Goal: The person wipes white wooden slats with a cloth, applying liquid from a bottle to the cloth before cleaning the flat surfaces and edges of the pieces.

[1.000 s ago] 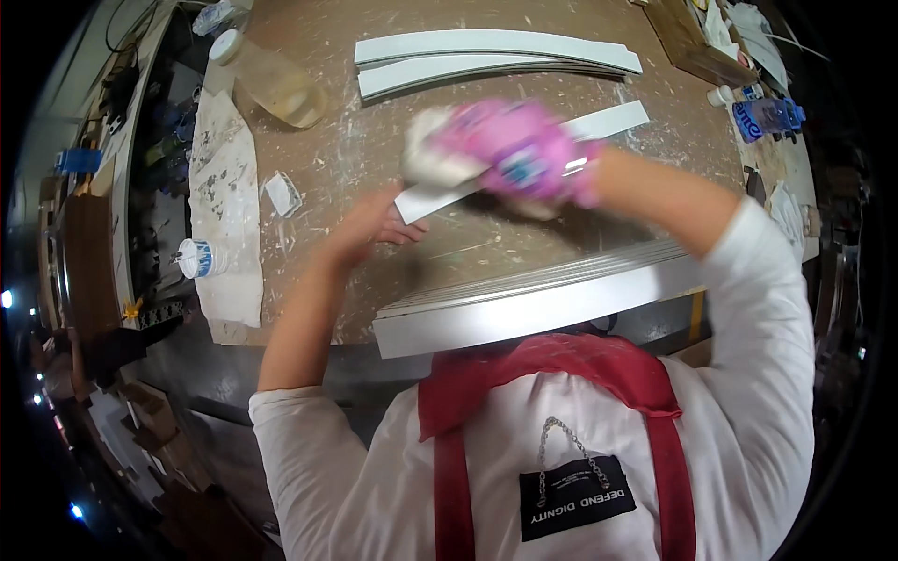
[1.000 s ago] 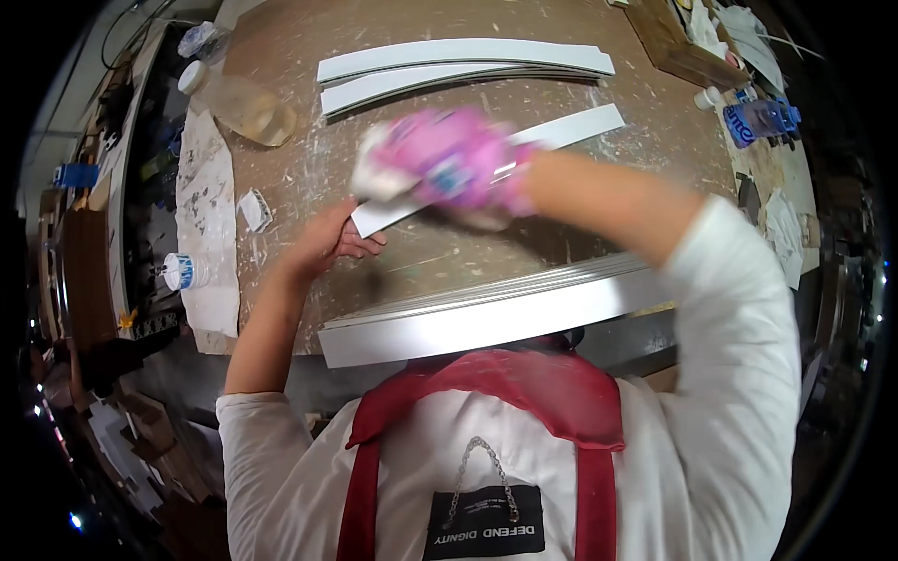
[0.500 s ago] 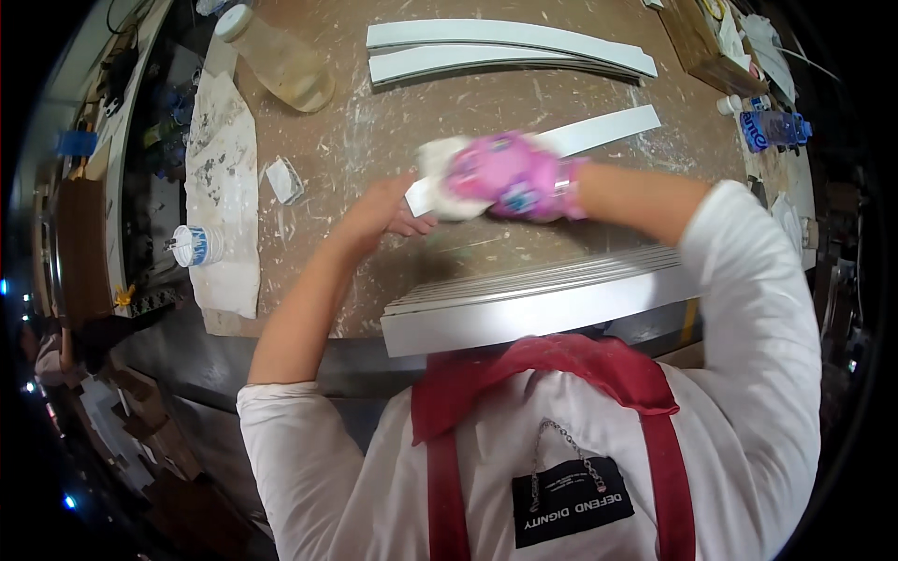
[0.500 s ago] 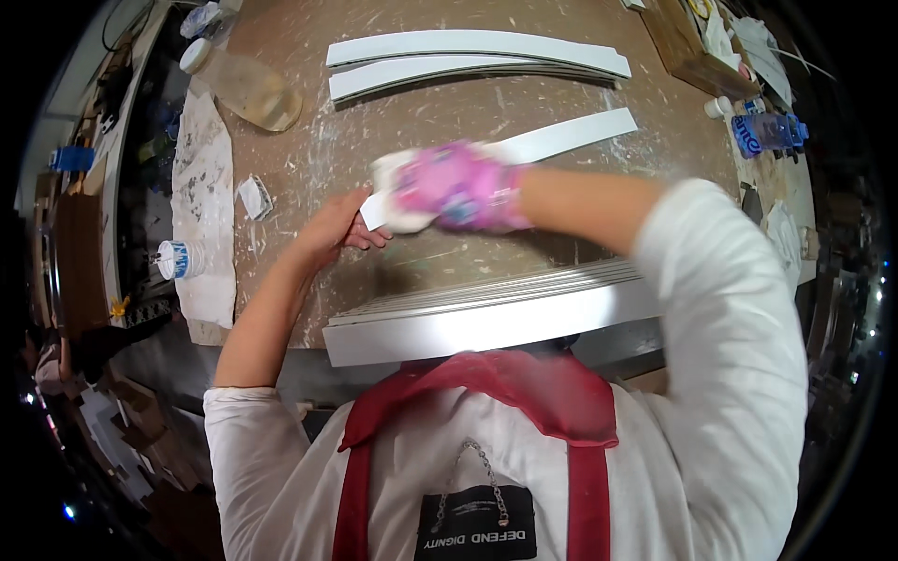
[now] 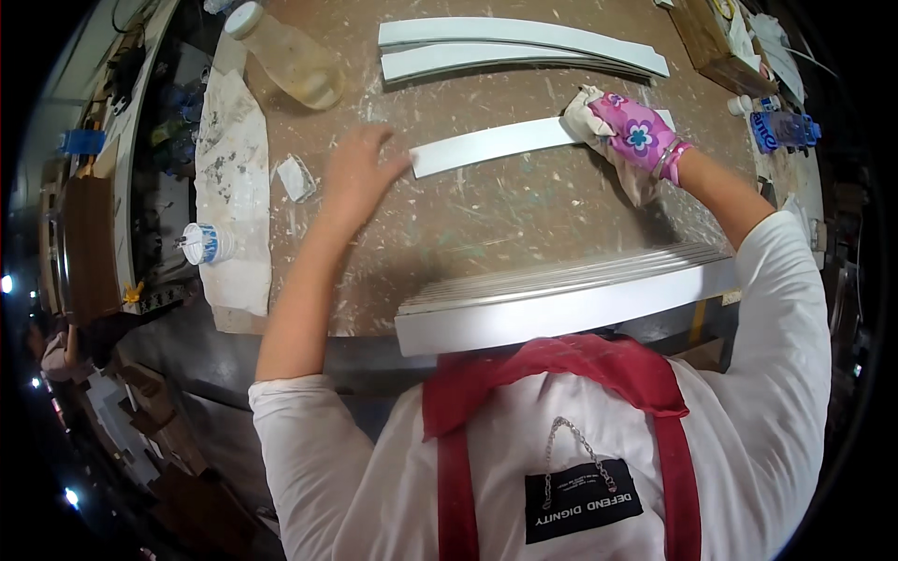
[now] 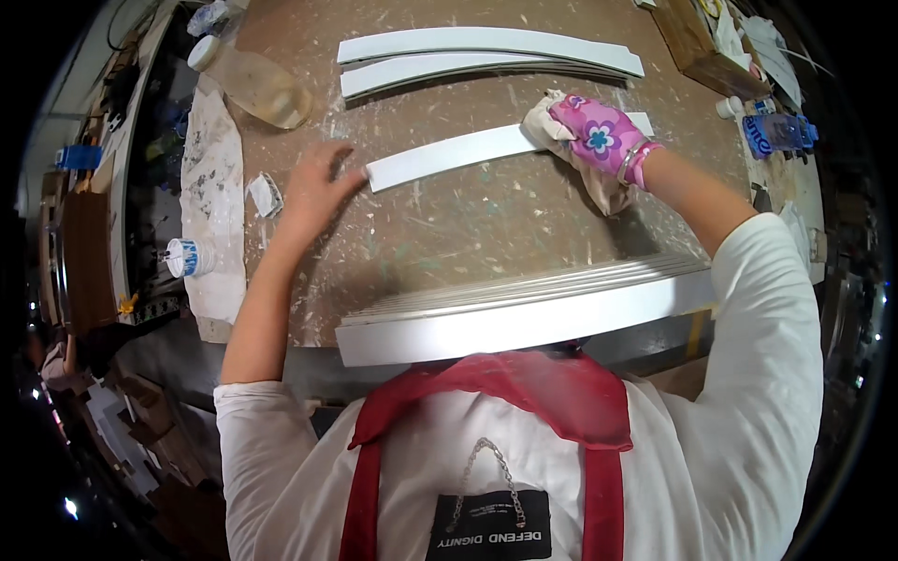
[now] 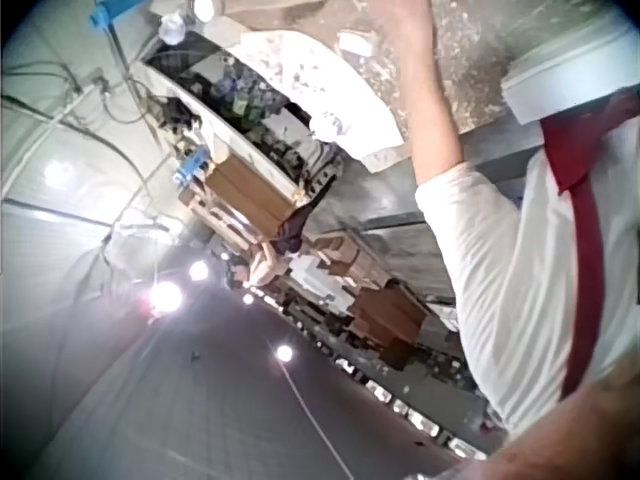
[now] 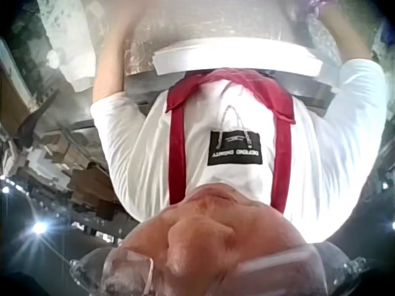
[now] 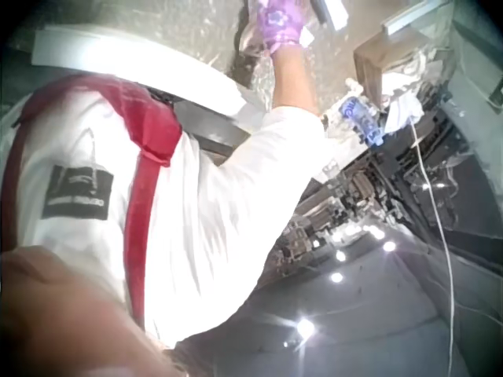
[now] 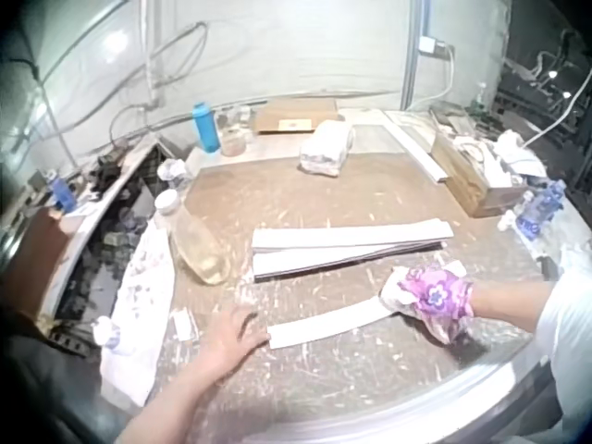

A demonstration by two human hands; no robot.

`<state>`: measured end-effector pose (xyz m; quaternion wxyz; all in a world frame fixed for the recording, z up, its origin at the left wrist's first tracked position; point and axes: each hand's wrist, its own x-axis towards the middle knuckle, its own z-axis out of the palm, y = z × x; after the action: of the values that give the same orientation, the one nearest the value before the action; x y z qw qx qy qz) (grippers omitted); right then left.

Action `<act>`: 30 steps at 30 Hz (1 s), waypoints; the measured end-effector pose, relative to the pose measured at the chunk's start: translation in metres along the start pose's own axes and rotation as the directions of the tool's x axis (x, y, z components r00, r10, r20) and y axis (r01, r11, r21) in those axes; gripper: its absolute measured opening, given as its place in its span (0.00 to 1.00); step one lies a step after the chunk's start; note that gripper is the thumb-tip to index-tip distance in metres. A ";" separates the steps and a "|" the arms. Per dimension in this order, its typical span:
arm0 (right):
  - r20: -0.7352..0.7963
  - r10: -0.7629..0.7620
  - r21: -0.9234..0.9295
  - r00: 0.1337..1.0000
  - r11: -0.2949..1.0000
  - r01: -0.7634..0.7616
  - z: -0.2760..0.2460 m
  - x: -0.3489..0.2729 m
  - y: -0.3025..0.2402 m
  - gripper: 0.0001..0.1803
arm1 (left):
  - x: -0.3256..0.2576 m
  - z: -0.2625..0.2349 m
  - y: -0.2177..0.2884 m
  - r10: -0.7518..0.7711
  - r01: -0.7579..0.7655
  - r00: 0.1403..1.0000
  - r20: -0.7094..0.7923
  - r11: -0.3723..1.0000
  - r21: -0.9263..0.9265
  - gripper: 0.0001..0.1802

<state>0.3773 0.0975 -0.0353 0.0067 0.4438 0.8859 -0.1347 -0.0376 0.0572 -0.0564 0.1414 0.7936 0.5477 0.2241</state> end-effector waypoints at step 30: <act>0.152 -0.243 0.327 0.958 0.927 0.184 0.035 0.083 -0.095 0.23 | -0.024 0.036 -0.008 -0.116 0.157 0.986 0.119 0.886 -0.437 0.46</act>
<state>0.2484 0.1003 -0.0575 0.0068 0.3249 0.8923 -0.3135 -0.0331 0.0388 -0.0957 0.3586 0.7089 0.5297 0.2971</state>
